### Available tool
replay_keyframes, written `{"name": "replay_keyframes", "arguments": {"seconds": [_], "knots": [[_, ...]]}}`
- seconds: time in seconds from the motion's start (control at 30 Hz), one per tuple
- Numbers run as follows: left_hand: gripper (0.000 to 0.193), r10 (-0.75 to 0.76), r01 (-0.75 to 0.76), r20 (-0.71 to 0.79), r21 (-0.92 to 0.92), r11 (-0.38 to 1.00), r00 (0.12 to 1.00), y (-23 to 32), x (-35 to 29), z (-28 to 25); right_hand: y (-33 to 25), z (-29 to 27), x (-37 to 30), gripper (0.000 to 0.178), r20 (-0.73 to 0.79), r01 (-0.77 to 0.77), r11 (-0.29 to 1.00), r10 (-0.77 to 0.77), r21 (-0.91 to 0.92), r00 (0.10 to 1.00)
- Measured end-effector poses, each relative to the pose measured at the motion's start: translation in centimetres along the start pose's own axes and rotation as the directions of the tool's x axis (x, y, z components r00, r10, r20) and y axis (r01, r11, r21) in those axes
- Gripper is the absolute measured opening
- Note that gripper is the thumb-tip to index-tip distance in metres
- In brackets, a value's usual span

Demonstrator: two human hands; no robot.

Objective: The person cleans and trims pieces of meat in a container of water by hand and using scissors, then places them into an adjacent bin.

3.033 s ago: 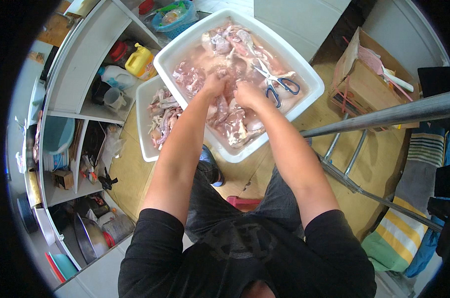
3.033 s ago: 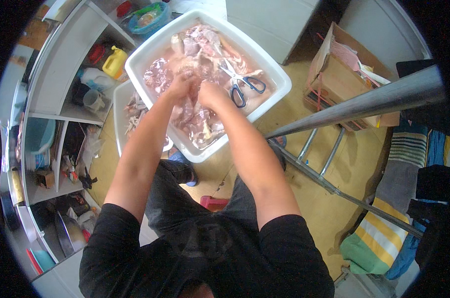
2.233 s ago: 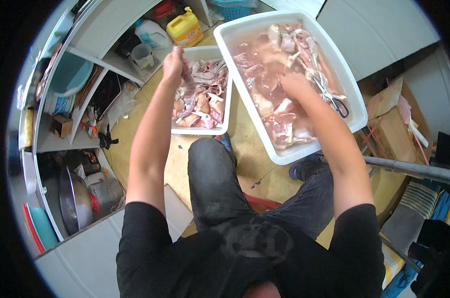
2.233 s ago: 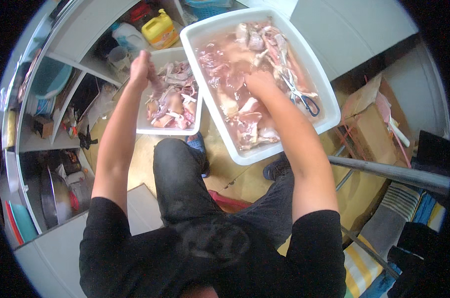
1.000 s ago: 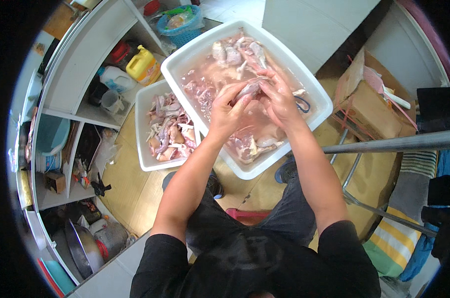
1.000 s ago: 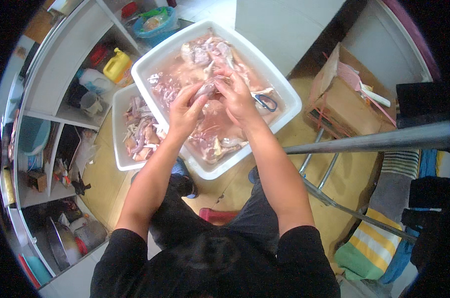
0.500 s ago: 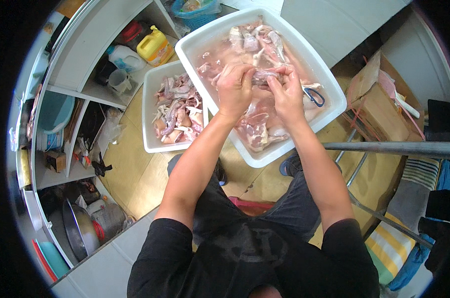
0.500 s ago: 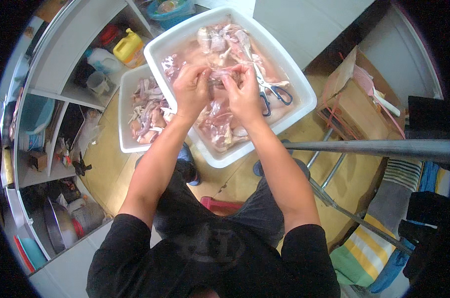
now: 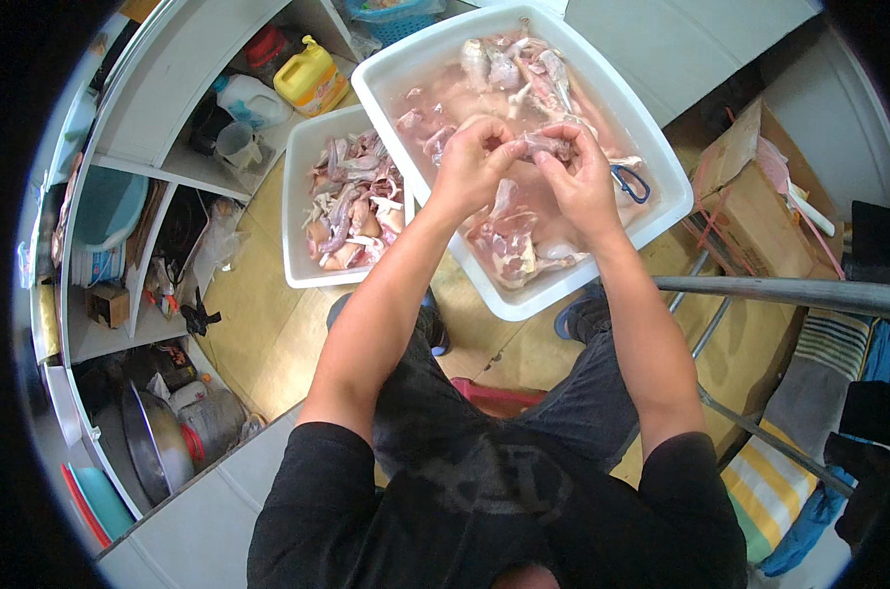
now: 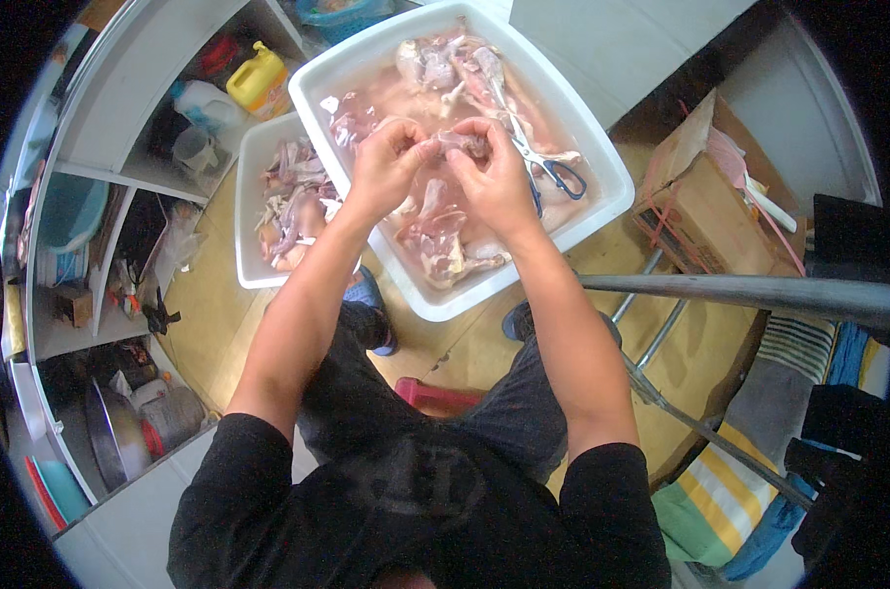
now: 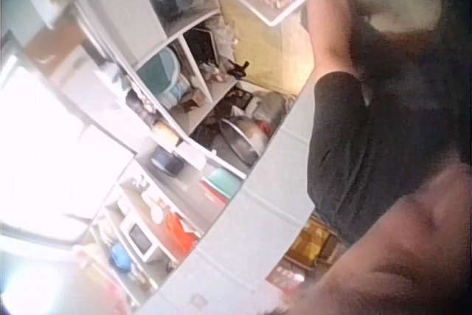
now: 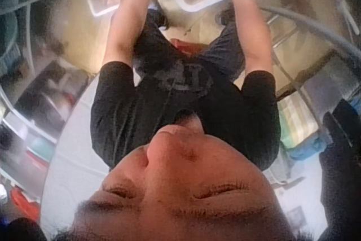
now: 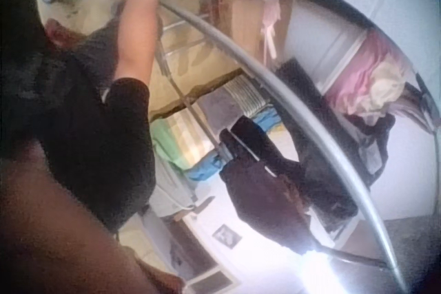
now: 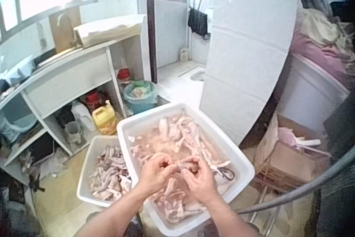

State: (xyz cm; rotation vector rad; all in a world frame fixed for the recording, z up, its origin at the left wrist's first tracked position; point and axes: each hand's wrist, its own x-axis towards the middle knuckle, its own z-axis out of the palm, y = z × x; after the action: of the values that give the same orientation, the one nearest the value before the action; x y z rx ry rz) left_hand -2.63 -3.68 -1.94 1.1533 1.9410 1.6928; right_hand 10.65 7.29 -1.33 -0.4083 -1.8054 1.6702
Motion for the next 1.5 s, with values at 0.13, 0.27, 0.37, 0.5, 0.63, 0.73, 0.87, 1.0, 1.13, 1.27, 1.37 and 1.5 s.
{"name": "replay_keyframes", "arguments": {"seconds": [0.13,0.27,0.37,0.5,0.63,0.73,0.87,1.0,1.13,1.27,1.37,1.5], "knots": [[0.015,0.147,-0.148,0.030,0.354,0.924,0.989,1.6,-0.7,-0.1,0.0,0.1,0.3,0.020,-0.004,-0.014,0.993,0.014,-0.115,1.000],[0.013,0.254,-0.232,0.021,0.491,0.840,0.967,0.2,-0.7,0.1,-0.6,0.8,-0.1,0.018,-0.012,0.033,0.957,-0.038,-0.288,0.999],[0.011,0.279,-0.218,-0.031,0.546,0.809,0.960,-0.2,-0.9,0.7,-0.1,1.1,-0.3,0.020,0.068,0.125,0.898,-0.106,-0.422,0.992],[0.011,-0.002,0.083,-0.169,0.473,0.877,0.986,-0.1,0.4,-0.1,-0.7,1.5,-0.6,0.020,0.132,0.243,0.845,-0.205,-0.477,0.970],[0.026,-0.287,0.278,0.047,0.139,0.950,0.957,-0.5,0.8,-2.4,-0.8,0.8,-0.5,0.017,0.145,0.290,0.882,-0.253,-0.372,0.956],[0.026,-0.318,0.333,0.200,-0.047,0.942,0.927,0.1,0.4,-2.6,-0.7,-0.3,-0.4,0.018,0.133,0.219,0.933,-0.188,-0.286,0.973],[0.023,-0.166,0.195,0.148,-0.202,0.960,0.975,1.1,-0.1,-1.9,-0.2,-0.7,-0.3,0.017,0.136,0.188,0.957,-0.161,-0.221,0.978],[0.021,0.077,-0.076,0.078,-0.011,0.997,0.994,-0.2,-0.9,-1.1,-0.1,0.0,-0.5,0.015,0.093,0.112,0.993,-0.109,-0.030,0.990],[0.018,0.173,-0.166,-0.003,0.276,0.947,0.985,-0.4,-1.3,-0.6,0.6,0.2,-0.5,0.015,0.061,0.110,0.993,-0.107,-0.042,0.992],[0.020,0.187,-0.142,-0.077,0.401,0.905,0.979,-0.6,-1.3,-0.1,1.2,0.4,-0.6,0.019,0.055,0.061,0.997,-0.059,-0.043,0.997],[0.027,-0.330,0.318,0.049,0.164,0.934,0.943,1.3,-1.0,-0.7,1.3,0.3,-0.6,0.025,0.029,0.014,0.999,-0.013,-0.047,0.999],[0.031,-0.362,0.376,0.194,-0.040,0.926,0.912,-1.2,-1.3,-0.8,1.5,-0.1,-0.4,0.030,0.100,-0.022,0.991,0.036,-0.132,0.994]]}}
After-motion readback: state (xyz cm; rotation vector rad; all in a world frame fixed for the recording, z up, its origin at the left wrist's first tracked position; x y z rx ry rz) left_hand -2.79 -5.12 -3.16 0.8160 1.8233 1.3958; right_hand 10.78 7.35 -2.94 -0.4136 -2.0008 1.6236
